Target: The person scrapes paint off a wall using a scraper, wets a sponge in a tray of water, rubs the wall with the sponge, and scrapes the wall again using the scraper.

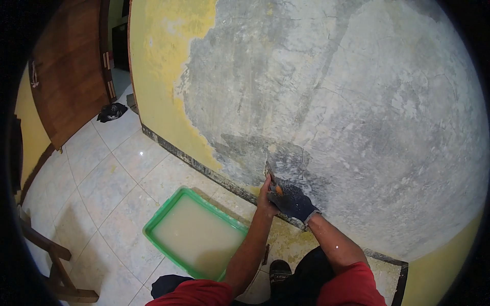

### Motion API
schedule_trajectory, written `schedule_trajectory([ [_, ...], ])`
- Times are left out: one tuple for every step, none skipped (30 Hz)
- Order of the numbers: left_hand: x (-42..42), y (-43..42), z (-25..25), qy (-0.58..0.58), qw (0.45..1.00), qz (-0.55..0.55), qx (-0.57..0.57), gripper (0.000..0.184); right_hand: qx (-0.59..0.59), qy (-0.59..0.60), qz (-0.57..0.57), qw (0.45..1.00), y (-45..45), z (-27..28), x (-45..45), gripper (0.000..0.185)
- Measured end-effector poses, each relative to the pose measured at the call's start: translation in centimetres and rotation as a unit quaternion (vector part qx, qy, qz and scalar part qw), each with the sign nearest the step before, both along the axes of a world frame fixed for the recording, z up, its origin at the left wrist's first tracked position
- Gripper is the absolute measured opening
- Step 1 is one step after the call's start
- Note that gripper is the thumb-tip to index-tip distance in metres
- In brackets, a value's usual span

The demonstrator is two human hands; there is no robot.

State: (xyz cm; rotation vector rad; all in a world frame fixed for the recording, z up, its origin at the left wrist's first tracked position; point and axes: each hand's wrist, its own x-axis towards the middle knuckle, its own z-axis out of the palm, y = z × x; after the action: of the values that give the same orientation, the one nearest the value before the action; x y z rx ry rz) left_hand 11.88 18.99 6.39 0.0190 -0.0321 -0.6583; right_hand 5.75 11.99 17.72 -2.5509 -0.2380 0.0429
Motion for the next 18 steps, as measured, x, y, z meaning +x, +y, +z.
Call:
schedule_trajectory([
  [0.0,-0.1,-0.2,0.0,1.0,0.0,0.0,0.044,-0.007,0.015,-0.004,1.0,-0.1,0.0,0.0,0.049],
  [-0.1,-0.1,0.1,0.003,1.0,-0.006,-0.007,0.044,-0.007,0.015,-0.005,1.0,0.1,0.3,-0.1,0.049],
  [-0.1,0.0,0.4,0.004,1.0,-0.011,-0.015,0.044,-0.01,0.025,-0.014,1.0,0.5,0.9,-0.3,0.049],
  [-0.3,0.1,0.6,0.004,1.0,-0.011,-0.015,0.044,-0.011,0.029,-0.019,0.999,0.5,0.9,-0.3,0.049],
  [-0.5,0.4,1.1,0.017,1.0,-0.011,-0.014,0.043,-0.012,0.034,-0.024,0.999,0.4,0.9,-0.4,0.05],
  [-0.7,0.5,1.3,0.029,0.999,-0.011,-0.013,0.042,-0.012,0.017,-0.018,1.0,0.1,0.3,-0.1,0.049],
  [-0.6,0.4,1.1,0.028,0.999,-0.012,-0.013,0.042,-0.012,0.001,-0.011,1.0,-0.2,-0.1,0.0,0.049],
  [-0.5,0.4,1.0,0.021,0.999,-0.012,-0.024,0.042,-0.012,0.0,-0.012,1.0,-0.2,-0.1,-0.1,0.049],
  [-0.5,0.3,0.8,0.015,0.999,-0.011,-0.035,0.043,-0.009,0.008,-0.014,1.0,-0.3,-0.2,-0.2,0.05],
  [-0.4,0.2,0.7,0.014,0.999,-0.012,-0.035,0.043,-0.005,0.015,-0.016,1.0,-0.3,-0.2,-0.2,0.05],
  [-0.6,0.2,1.0,0.019,0.999,0.002,-0.034,0.041,-0.006,0.014,-0.016,1.0,-0.4,-0.3,-0.2,0.05],
  [-0.6,0.2,1.3,0.024,0.999,0.016,-0.033,0.04,-0.009,0.008,-0.012,1.0,-0.4,-0.3,-0.1,0.049],
  [-0.6,0.3,1.3,0.023,0.999,0.016,-0.034,0.04,-0.012,0.002,-0.008,1.0,-0.4,-0.3,-0.1,0.049],
  [-0.6,0.2,1.2,0.012,0.999,0.011,-0.032,0.042,-0.013,0.002,-0.008,1.0,-0.2,0.1,-0.2,0.049],
  [-0.6,0.2,1.0,0.001,1.0,0.007,-0.03,0.044,-0.024,0.034,-0.016,0.999,0.2,0.8,-0.3,0.048],
  [-0.6,0.2,0.7,0.002,1.0,0.006,-0.03,0.044,-0.036,0.066,-0.025,0.997,0.4,1.2,-0.4,0.047],
  [-0.5,0.1,0.6,-0.008,0.999,0.004,-0.038,0.044,-0.037,0.066,-0.025,0.997,0.5,1.2,-0.5,0.047],
  [-0.4,0.0,0.4,-0.017,0.999,0.002,-0.045,0.043,-0.028,0.061,-0.033,0.997,0.5,1.2,-0.6,0.046],
])
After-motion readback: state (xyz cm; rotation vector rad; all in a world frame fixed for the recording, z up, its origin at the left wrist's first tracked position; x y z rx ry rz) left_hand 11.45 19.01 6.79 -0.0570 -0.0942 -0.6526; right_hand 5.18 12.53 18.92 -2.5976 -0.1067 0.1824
